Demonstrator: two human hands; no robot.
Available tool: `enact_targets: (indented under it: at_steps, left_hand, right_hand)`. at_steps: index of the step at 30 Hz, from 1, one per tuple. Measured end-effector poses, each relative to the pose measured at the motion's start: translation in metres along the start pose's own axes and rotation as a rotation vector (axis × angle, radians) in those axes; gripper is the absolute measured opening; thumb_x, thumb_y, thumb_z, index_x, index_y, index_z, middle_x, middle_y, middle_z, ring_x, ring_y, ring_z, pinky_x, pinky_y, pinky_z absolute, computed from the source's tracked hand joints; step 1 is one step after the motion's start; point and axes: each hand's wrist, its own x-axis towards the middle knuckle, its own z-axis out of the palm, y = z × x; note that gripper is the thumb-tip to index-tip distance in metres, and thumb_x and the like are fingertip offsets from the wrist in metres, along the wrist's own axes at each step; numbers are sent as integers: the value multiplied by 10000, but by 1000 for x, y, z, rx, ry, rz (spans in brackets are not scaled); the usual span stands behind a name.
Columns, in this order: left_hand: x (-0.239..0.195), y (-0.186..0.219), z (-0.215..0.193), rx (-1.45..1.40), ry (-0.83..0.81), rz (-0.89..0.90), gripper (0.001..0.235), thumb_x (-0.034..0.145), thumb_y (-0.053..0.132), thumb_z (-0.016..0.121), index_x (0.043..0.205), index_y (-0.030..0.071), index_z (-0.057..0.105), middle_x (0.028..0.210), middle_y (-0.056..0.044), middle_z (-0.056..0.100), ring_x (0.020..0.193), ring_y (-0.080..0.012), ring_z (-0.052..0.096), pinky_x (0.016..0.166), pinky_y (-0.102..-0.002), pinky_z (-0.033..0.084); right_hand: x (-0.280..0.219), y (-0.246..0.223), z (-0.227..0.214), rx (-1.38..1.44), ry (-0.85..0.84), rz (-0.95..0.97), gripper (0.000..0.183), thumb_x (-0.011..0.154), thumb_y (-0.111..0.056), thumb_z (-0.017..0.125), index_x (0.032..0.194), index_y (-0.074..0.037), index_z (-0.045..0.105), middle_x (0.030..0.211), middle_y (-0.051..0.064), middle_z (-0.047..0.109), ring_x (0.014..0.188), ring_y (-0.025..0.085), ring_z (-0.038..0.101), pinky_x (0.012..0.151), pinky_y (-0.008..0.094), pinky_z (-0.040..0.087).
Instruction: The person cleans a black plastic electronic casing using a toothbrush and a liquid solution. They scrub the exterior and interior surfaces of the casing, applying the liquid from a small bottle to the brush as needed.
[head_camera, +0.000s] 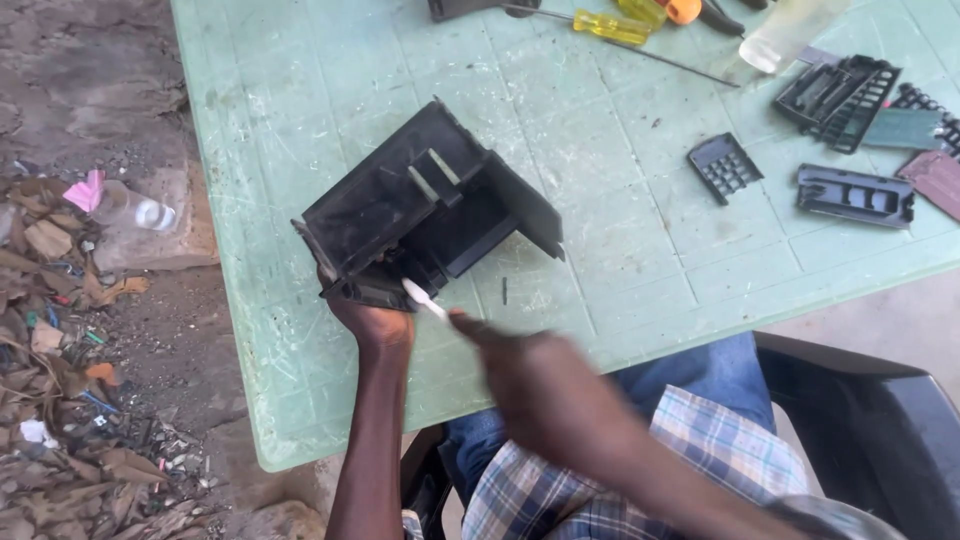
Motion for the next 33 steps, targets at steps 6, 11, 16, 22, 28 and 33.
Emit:
enact_targets:
  at_steps: [6,11,16,22,28,33]
  left_hand:
    - [-7,39,30,171,-23,-163,159,907,153,459,774,113,538,594,-7,457,567,-145,443,574,-273,368]
    - [-27,89,59,428,-27,-438,800,816,796,332,944,82,669,637,-11,548,548,-127,525,532,-269,434]
    - [-34,110,78,861,-181,-528,1112,619,758,425,1584,208,494,1057,-8,620,741,-83,452,768,-285,430]
    - [-14,100,59,1033,-481,-399,754,762,765,367,954,140,742,1014,-74,665,1011,-220,651,896,-381,443]
    - [-13,96,69,907,-731,-243,586,860,691,476,860,132,653,883,-13,525,827,-166,459,700,-316,381]
    - [-15,95,82,914,-821,-161,726,789,747,457,954,83,698,1033,-40,685,1089,-179,637,943,-356,513]
  right_hand:
    - [-81,22,-100,91,241,6,511,922,-344,640,1358,-296,902,537,18,488,466,168,384,473,333,232]
    - [-101,36,-110,618,581,-10,517,911,-141,559,1339,82,744,529,55,296,435,152,252,416,310,116]
    - [-96,20,-102,588,643,-178,506,945,-171,543,1364,86,660,617,64,352,544,154,322,492,270,193]
    - [-76,1,-132,1,427,-48,470,866,-403,591,1173,-172,861,738,14,869,674,142,755,609,321,513]
    - [-32,-42,-152,-863,321,-646,356,979,-231,552,1237,-327,777,841,4,633,694,262,561,554,431,448]
    - [6,-37,-121,-1053,361,-723,228,949,-57,690,1130,-175,762,767,4,678,614,193,565,385,384,432]
